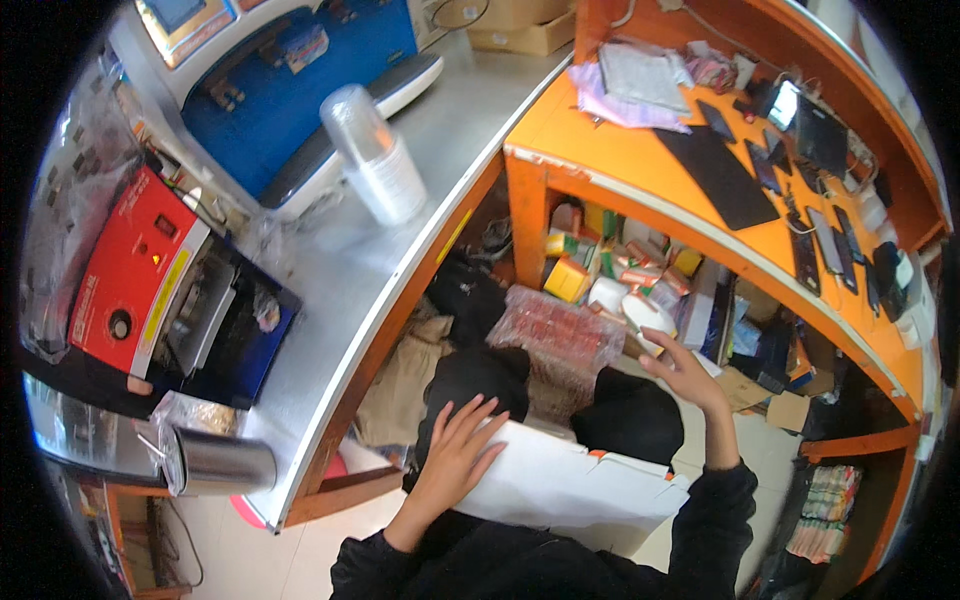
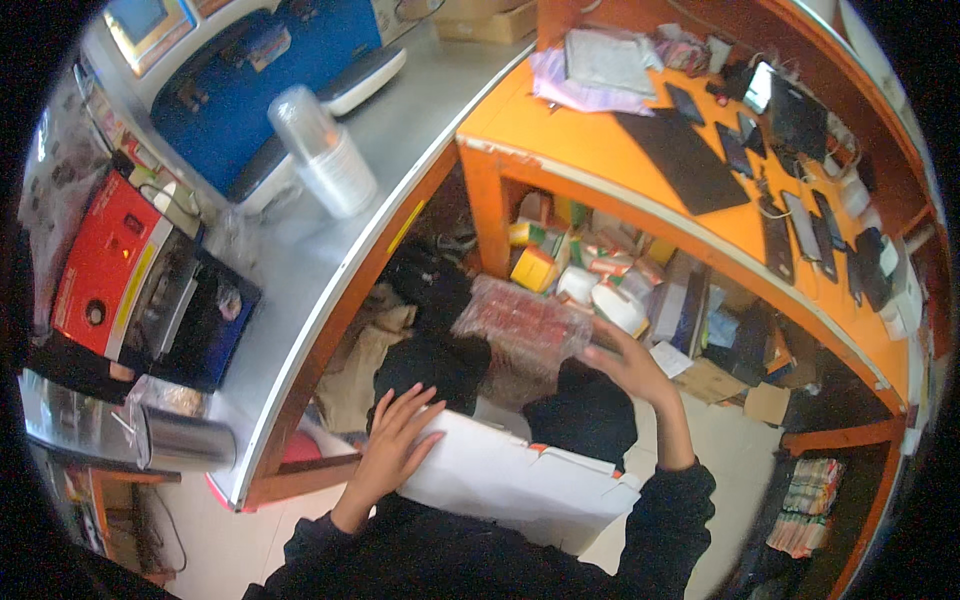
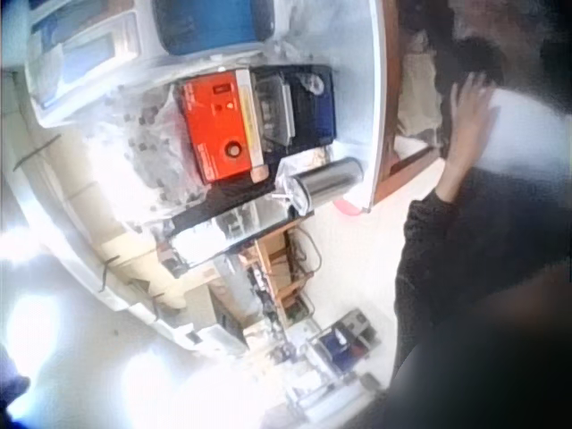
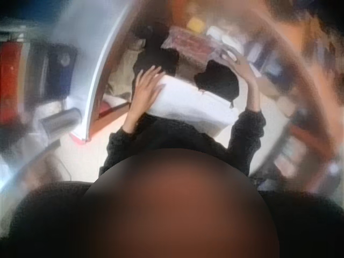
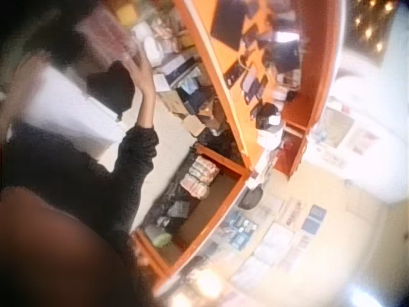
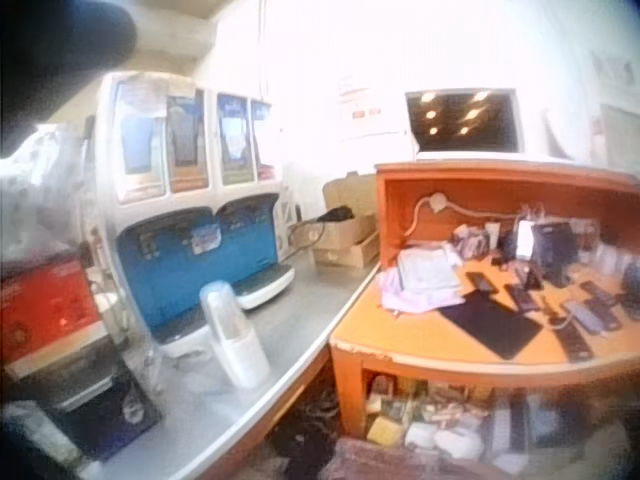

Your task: The person assembles small paper boxes by folding flat pieces into box shapes and tucking flaps to secure them. The person repeatedly picks up flat paper pieces, folds them into boxes, and places the finished boxes into a white bag.

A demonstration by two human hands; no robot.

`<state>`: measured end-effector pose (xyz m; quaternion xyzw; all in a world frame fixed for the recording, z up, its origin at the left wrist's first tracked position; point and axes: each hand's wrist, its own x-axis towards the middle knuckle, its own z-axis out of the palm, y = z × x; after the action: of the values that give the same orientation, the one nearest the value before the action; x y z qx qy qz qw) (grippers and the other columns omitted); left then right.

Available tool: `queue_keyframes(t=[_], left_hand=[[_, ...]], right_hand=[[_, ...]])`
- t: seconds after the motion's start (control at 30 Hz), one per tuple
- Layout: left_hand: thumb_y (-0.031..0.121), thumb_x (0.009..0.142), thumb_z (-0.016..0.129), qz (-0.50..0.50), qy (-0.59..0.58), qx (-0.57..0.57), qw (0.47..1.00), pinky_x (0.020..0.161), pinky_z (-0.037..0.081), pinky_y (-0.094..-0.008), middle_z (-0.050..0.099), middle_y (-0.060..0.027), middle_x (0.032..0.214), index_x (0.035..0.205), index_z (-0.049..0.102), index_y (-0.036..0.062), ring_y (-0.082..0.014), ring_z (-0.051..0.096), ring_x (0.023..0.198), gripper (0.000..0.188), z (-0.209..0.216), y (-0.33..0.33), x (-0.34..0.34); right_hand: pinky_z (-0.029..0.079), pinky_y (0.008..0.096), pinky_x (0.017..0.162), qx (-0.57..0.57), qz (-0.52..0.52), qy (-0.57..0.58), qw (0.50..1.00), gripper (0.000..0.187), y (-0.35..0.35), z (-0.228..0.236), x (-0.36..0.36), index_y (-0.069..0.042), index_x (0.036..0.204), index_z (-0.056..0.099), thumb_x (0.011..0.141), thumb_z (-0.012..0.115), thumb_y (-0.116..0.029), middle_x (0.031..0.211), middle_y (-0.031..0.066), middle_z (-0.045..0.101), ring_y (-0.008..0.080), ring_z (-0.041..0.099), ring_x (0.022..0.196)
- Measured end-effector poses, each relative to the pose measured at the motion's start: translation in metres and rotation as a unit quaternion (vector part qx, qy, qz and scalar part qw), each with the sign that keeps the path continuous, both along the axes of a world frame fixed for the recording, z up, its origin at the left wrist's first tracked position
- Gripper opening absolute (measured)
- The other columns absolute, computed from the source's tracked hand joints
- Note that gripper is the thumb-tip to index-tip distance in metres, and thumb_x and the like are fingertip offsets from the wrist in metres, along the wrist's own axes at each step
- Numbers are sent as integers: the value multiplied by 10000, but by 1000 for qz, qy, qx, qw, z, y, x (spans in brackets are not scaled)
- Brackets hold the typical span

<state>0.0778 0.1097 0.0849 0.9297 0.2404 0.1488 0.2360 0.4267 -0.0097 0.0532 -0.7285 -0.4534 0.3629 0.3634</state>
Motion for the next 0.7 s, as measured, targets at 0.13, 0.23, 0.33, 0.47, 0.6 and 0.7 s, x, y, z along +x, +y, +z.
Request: queue_keyframes(t=[0.13, 0.23, 0.33, 0.47, 0.6, 0.7], left_hand=[[137, 830, 616, -6, -30, -1, 1000, 1042, 267, -459, 477, -109, 1314, 1205, 559, 81, -277, 394, 1266, 384, -4, 0, -3], [73, 790, 633, -1, -80, -33, 996, 1034, 294, -448, 501, -113, 1295, 1162, 588, 79, -289, 420, 1252, 375, -5, 0, -3], [28, 777, 625, 13, -136, -36, 990, 989, 361, -428, 560, -129, 1211, 1124, 606, 53, -293, 493, 1180, 348, -6, 0, -8], [-7, 769, 614, 41, -192, -61, 979, 899, 427, -389, 611, -134, 1088, 1070, 625, 27, -288, 565, 1034, 304, -7, 0, -18], [-20, 762, 617, 91, -207, -46, 973, 842, 450, -373, 615, -130, 1049, 1048, 624, 21, -299, 574, 965, 289, -9, -1, -25], [-20, 763, 618, 128, -207, -40, 969, 828, 455, -370, 610, -129, 1054, 1045, 620, 19, -310, 570, 962, 285, -11, 1, -26]], right_hand=[[279, 452, 1052, 64, 105, -221, 968, 579, -18, 58, -95, -86, 1322, 410, 830, 624, -303, 1323, 176, 450, 319, 379, 1270], [239, 468, 1070, 78, 102, -237, 963, 610, -15, 61, -162, -51, 1319, 411, 793, 663, -228, 1351, 155, 422, 309, 353, 1289], [225, 475, 1073, 47, 79, -258, 962, 620, -1, 43, -203, -24, 1326, 391, 799, 650, -224, 1369, 169, 393, 307, 334, 1301], [214, 486, 1074, 76, 67, -297, 949, 624, 3, 27, -228, -17, 1335, 377, 796, 639, -188, 1375, 172, 383, 306, 328, 1305], [239, 483, 1059, 92, 55, -295, 949, 578, 2, 21, -232, -19, 1291, 416, 782, 651, -160, 1347, 167, 410, 315, 363, 1273], [267, 476, 1041, 118, 30, -277, 953, 522, 4, 16, -233, -27, 1239, 461, 773, 661, -150, 1298, 158, 449, 319, 409, 1222]])
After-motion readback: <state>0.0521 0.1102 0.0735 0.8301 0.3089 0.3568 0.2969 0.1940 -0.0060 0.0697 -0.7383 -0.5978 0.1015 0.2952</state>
